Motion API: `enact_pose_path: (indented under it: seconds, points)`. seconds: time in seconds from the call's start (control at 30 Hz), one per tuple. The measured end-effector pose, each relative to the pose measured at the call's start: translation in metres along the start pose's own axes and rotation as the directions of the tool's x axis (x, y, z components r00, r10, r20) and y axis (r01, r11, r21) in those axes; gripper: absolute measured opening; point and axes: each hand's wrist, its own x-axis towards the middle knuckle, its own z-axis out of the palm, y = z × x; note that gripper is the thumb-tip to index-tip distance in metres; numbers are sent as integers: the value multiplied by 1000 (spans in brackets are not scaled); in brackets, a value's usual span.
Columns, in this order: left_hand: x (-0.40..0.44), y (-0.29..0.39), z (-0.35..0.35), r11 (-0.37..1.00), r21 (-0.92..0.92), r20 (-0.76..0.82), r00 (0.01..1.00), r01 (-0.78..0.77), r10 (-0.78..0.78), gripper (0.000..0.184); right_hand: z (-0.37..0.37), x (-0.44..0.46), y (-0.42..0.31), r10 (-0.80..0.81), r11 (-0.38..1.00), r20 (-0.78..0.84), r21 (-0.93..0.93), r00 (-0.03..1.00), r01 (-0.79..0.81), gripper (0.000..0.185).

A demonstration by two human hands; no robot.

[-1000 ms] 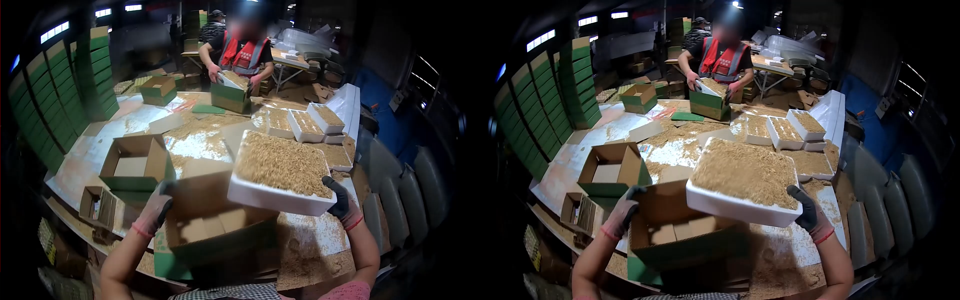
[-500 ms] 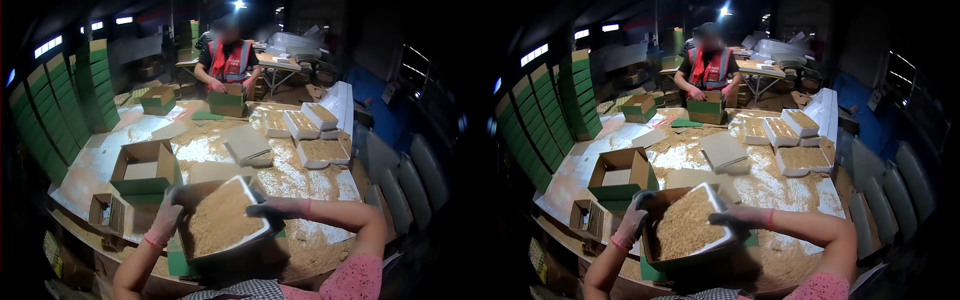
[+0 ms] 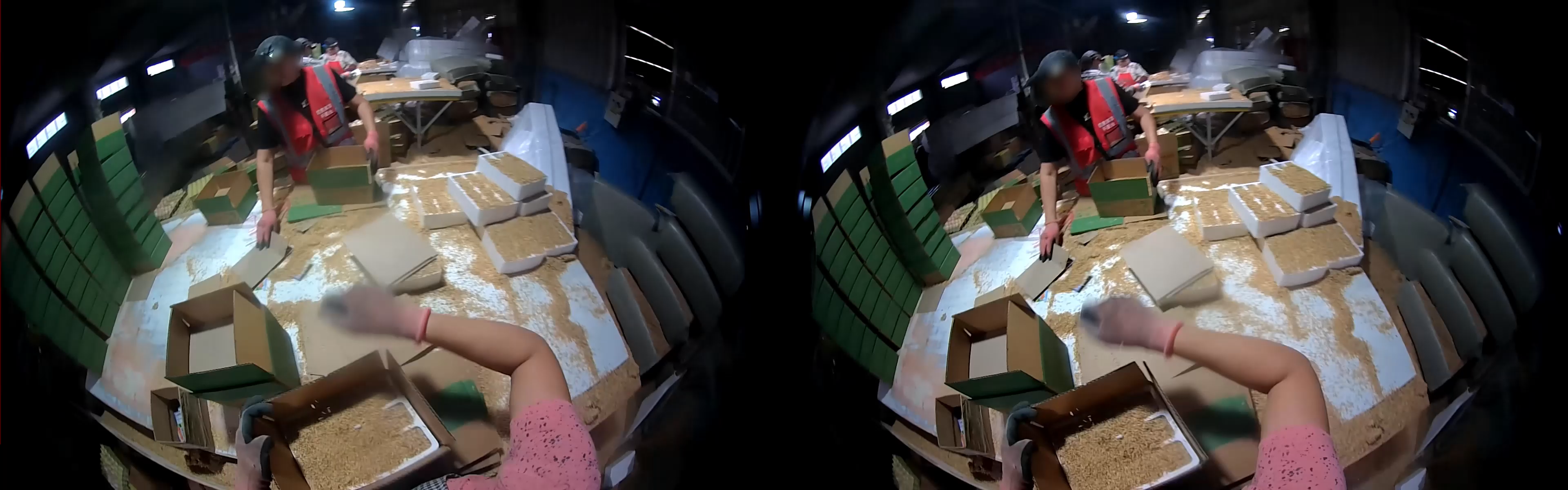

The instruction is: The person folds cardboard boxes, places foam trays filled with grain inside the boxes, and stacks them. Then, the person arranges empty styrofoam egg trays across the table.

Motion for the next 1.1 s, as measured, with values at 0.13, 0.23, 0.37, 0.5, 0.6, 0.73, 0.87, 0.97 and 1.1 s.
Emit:
enact_pose_path:
  seconds: [0.13, 0.23, 0.37, 0.5, 0.6, 0.73, 0.87, 0.97, 1.1]
  points:
    - [-6, 43, 17, 961, -206, 43, 983, 184, -179, 52, 62, 121, 144, 416, 791, -362, -308, 834, -528, 78]
    - [-1, 44, 16, 986, -112, 2, 993, 120, -121, 53, 128, 150, 227, 749, 536, -208, -367, 629, -760, 85]
    - [3, 35, 14, 983, -159, 15, 996, 93, -92, 53, 122, 115, 232, 440, 811, -76, -394, 895, -432, 40]
    - [12, 21, 6, 993, 119, 0, 1000, -1, 1, 37, 0, -3, 60, -184, 946, -487, -323, 854, 20, 41]
    - [24, 20, 2, 965, -125, 74, 972, 230, -222, 37, -12, -81, -47, -527, 826, -302, -402, 795, 394, 50]
    - [21, -1, -5, 976, -214, 39, 998, -37, 46, 47, 61, -143, -67, -485, 741, 549, -156, 681, 654, 36]
    - [5, -9, -24, 907, -414, 84, 996, 69, -38, 54, 40, -150, -50, -508, 779, 587, 1, 630, 627, 34]
    - [-31, -56, -61, 701, -641, 250, 948, 313, -195, 54, 4, -180, 16, -498, 864, -282, -79, 820, 498, 52]
    - [-61, -78, -11, 989, 137, 275, 957, 55, -91, 82, 106, -176, -7, -331, 943, -47, 29, 942, 333, 57]
